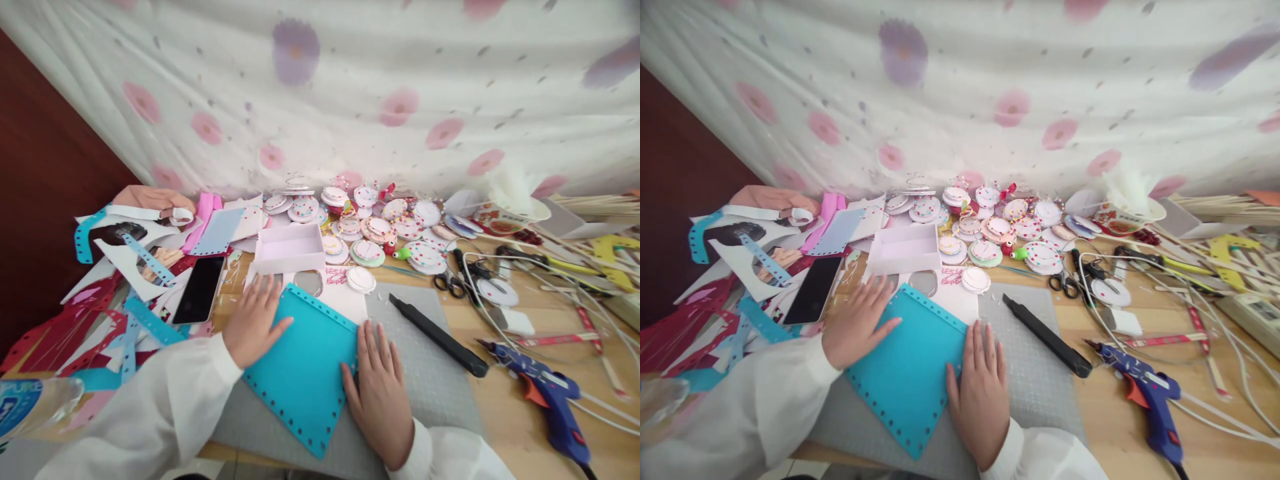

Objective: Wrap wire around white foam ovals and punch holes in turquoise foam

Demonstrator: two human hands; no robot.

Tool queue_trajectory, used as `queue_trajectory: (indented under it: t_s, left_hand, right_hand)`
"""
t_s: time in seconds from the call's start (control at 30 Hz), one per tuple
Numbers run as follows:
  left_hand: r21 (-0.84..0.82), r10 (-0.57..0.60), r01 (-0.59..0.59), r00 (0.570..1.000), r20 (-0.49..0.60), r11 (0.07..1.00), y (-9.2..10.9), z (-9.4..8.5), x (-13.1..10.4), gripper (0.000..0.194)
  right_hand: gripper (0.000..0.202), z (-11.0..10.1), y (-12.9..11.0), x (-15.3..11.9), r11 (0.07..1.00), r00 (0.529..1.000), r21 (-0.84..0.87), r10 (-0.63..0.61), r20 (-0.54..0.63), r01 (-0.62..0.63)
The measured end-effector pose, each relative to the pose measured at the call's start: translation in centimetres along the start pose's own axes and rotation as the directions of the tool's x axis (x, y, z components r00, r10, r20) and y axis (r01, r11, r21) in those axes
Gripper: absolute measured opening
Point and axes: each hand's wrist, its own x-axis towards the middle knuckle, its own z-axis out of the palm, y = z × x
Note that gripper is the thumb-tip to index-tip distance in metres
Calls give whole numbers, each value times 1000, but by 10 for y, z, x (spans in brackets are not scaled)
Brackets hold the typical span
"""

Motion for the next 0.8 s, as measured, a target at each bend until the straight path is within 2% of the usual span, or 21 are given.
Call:
queue_trajectory:
  t_s: [0.07, 0.13, 0.2, 0.23, 0.3, 0.4, 0.47, 0.5, 0.57, 0.67, 0.8]
  left_hand:
    - [-68, 58, -57, 998, 10, 996, 36, -1, -11, 68]
    - [-113, 85, -77, 994, 65, 991, 66, 3, -18, 68]
    - [-125, 75, -62, 992, 102, 990, 79, 11, -19, 73]
    - [-132, 94, -78, 988, 119, 988, 78, 14, -17, 76]
    - [-162, 184, -160, 972, 145, 974, 67, 19, -12, 79]
    - [-236, 337, -295, 928, 161, 926, 43, 17, -6, 74]
    - [-277, 354, -305, 923, 148, 911, 35, 12, -4, 62]
    - [-294, 334, -284, 933, 135, 913, 34, 11, -3, 56]
    - [-306, 235, -198, 968, 89, 931, 39, 12, -2, 52]
    - [-250, 64, -56, 998, 21, 967, 48, 23, 2, 69]
    - [-175, 12, -9, 1000, 15, 984, 51, 40, 6, 88]
  right_hand:
    - [67, 0, -10, 4, 1000, 1000, 24, 6, -23, -6]
    - [62, -4, -12, 6, 994, 996, 71, -86, 6, 85]
    - [54, -13, 1, 8, 967, 976, 144, -217, 34, 210]
    - [51, -18, 12, 8, 955, 968, 175, -248, 24, 240]
    - [42, -28, 45, 8, 967, 981, 168, -179, -79, 190]
    - [39, -34, 100, 8, 999, 994, -12, 50, -101, -51]
    - [48, -32, 126, 7, 971, 983, -162, 161, -85, -173]
    - [48, -30, 134, 6, 961, 981, -200, 181, -68, -191]
    - [41, -27, 142, 5, 950, 981, -245, 191, -42, -195]
    - [35, -30, 141, 4, 963, 988, -226, 152, 1, -148]
    - [36, -50, 128, -4, 993, 995, 70, 93, 36, -96]
